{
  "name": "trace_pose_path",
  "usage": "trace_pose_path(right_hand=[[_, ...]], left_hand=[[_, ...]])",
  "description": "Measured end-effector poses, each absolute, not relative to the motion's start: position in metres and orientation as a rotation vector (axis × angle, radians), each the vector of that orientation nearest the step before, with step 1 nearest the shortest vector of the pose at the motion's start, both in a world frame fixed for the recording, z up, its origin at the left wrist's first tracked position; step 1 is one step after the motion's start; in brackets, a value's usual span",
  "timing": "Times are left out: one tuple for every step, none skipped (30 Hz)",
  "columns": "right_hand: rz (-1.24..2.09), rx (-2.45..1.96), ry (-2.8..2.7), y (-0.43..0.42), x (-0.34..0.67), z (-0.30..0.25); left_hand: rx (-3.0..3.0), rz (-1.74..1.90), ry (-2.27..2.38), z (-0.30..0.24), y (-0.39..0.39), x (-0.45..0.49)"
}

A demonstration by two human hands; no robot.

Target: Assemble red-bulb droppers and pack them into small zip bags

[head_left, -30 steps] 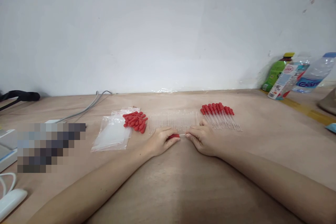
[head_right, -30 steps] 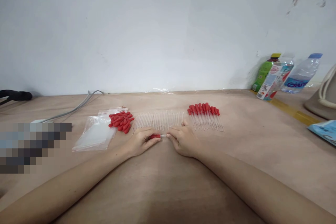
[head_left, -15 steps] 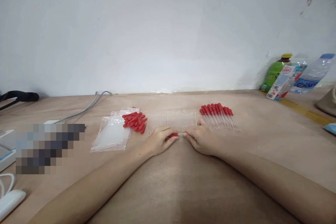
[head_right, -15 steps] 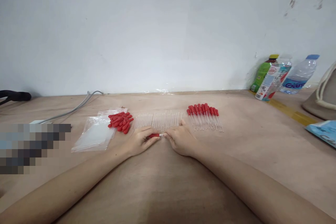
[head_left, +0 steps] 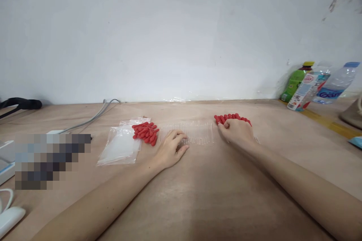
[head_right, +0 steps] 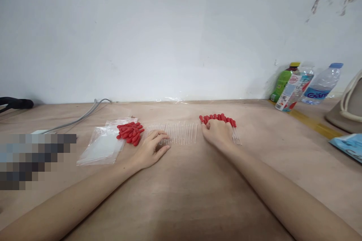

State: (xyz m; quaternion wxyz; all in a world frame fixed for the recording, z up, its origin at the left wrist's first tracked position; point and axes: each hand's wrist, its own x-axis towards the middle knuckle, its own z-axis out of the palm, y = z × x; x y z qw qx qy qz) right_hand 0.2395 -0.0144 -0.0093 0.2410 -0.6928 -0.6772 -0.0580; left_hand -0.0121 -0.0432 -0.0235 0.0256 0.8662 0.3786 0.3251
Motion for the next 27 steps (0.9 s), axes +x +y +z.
trace_pose_path(right_hand=[[-0.174,-1.921,-1.846,-0.011,0.238,-0.010],[-0.178,-1.938,-1.848,-0.009,0.236,-0.011],[-0.180,-1.948,-1.861,-0.007,0.234,-0.012],[-0.191,-1.952,-1.888,-0.005,0.232,-0.013],[-0.204,-1.962,-1.912,-0.004,0.230,-0.014],[-0.217,-1.978,-1.925,-0.003,0.228,-0.014],[-0.229,-1.996,-1.930,-0.002,0.227,-0.015],[-0.238,-2.013,-1.931,-0.002,0.227,-0.016],[-0.245,-2.025,-1.932,-0.001,0.227,-0.017],[-0.248,-2.031,-1.936,-0.001,0.226,-0.018],[-0.247,-2.034,-1.941,-0.001,0.226,-0.018],[-0.243,-2.036,-1.944,0.000,0.226,-0.018],[-0.238,-2.039,-1.945,0.000,0.226,-0.018],[-0.233,-2.039,-1.948,0.000,0.225,-0.018],[-0.227,-2.039,-1.951,0.000,0.225,-0.018],[-0.221,-2.040,-1.953,-0.001,0.224,-0.017],[-0.219,-2.039,-1.952,-0.001,0.224,-0.016],[-0.222,-2.030,-1.952,-0.002,0.223,-0.015],[-0.228,-2.018,-1.949,-0.003,0.222,-0.014],[-0.235,-2.006,-1.945,-0.004,0.221,-0.013],[-0.242,-1.994,-1.943,-0.006,0.220,-0.013],[-0.245,-1.982,-1.949,-0.007,0.218,-0.013],[-0.242,-1.974,-1.958,-0.008,0.216,-0.012],[-0.232,-1.970,-1.973,-0.008,0.214,-0.012],[-0.217,-1.971,-1.992,-0.008,0.212,-0.012],[-0.202,-1.977,-2.011,-0.008,0.210,-0.011],[-0.192,-1.990,-2.026,-0.008,0.208,-0.011]], left_hand=[[2.677,1.003,1.174,-0.024,-0.043,-0.012],[2.674,1.001,1.178,-0.024,-0.043,-0.012],[2.669,1.001,1.179,-0.024,-0.043,-0.012],[2.664,0.998,1.177,-0.024,-0.043,-0.013],[2.661,0.991,1.174,-0.024,-0.043,-0.013],[2.657,0.984,1.172,-0.024,-0.043,-0.013],[2.654,0.974,1.172,-0.023,-0.043,-0.013],[2.652,0.962,1.175,-0.023,-0.043,-0.013],[2.649,0.951,1.182,-0.023,-0.043,-0.013],[2.647,0.937,1.186,-0.022,-0.043,-0.013],[2.647,0.928,1.190,-0.022,-0.043,-0.013],[2.647,0.920,1.192,-0.022,-0.043,-0.013],[2.648,0.913,1.194,-0.022,-0.043,-0.013],[2.649,0.905,1.195,-0.023,-0.043,-0.013],[2.650,0.899,1.195,-0.023,-0.043,-0.013],[2.651,0.893,1.197,-0.023,-0.042,-0.013],[2.651,0.887,1.198,-0.024,-0.042,-0.013],[2.650,0.882,1.199,-0.024,-0.042,-0.013],[2.649,0.876,1.199,-0.024,-0.041,-0.013],[2.649,0.872,1.200,-0.024,-0.041,-0.013],[2.649,0.869,1.200,-0.024,-0.041,-0.013],[2.649,0.868,1.198,-0.024,-0.041,-0.013],[2.650,0.871,1.195,-0.024,-0.041,-0.013],[2.651,0.874,1.191,-0.024,-0.041,-0.013],[2.650,0.879,1.186,-0.024,-0.041,-0.013],[2.649,0.881,1.181,-0.024,-0.040,-0.013],[2.648,0.879,1.175,-0.024,-0.040,-0.013]])
